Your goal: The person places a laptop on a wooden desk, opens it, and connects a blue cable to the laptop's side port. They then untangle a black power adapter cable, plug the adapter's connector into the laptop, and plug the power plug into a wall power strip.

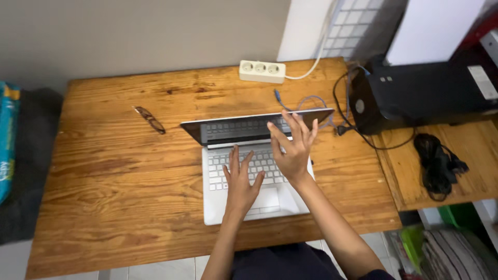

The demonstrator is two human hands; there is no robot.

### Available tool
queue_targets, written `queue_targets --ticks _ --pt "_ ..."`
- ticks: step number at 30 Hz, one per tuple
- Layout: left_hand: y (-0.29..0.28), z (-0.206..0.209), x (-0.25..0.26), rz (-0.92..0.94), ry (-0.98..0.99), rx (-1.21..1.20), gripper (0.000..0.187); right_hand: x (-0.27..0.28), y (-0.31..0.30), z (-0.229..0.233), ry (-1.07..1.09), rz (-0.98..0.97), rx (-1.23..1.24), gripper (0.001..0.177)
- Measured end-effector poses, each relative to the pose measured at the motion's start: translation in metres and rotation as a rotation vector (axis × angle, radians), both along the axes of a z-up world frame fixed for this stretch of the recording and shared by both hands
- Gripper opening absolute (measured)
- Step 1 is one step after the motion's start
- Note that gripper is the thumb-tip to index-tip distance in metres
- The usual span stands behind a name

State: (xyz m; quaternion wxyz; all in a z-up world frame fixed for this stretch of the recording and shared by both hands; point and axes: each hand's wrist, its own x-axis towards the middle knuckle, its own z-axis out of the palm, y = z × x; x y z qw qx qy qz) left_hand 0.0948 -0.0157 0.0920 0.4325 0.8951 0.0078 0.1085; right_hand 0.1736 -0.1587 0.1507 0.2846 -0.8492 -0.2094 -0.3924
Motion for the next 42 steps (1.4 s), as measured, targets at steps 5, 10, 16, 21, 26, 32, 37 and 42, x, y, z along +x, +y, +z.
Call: queue_targets --ticks 5,10,16,21,26,32,37,42 --pt "-0.020 -0.012 -0.010 0.035 -0.121 -0.059 0.038 -0.021 -0.066 -0.016 0.034 -0.020 0.039 0.025" --pt "-0.057 -0.022 -0.013 0.039 -0.134 -0.114 0.025 -0.024 -0.167 -0.030 0.129 -0.140 0.050 0.022" --pt "-0.129 -0.034 0.008 0.046 -0.135 -0.108 0.020 0.013 -0.252 -0.054 0.227 -0.022 0.042 0.023" --pt "-0.192 -0.051 0.028 0.070 -0.083 -0.083 0.019 0.047 -0.281 -0.079 0.315 0.084 -0.110 0.024" --pt "-0.223 -0.074 0.037 0.152 -0.018 0.084 0.019 0.070 -0.291 -0.094 0.338 0.205 -0.168 0.022" --pt "-0.241 -0.088 0.026 0.277 0.074 0.094 0.022 0.089 -0.287 -0.099 0.397 0.278 -0.173 0.028" --pt "-0.247 -0.094 0.020 0.345 0.053 0.148 0.024 0.108 -0.265 -0.101 0.424 0.403 -0.042 0.025" --pt "-0.256 -0.098 0.019 0.424 0.004 0.263 0.023 0.133 -0.229 -0.105 0.371 0.463 -0.063 0.031"
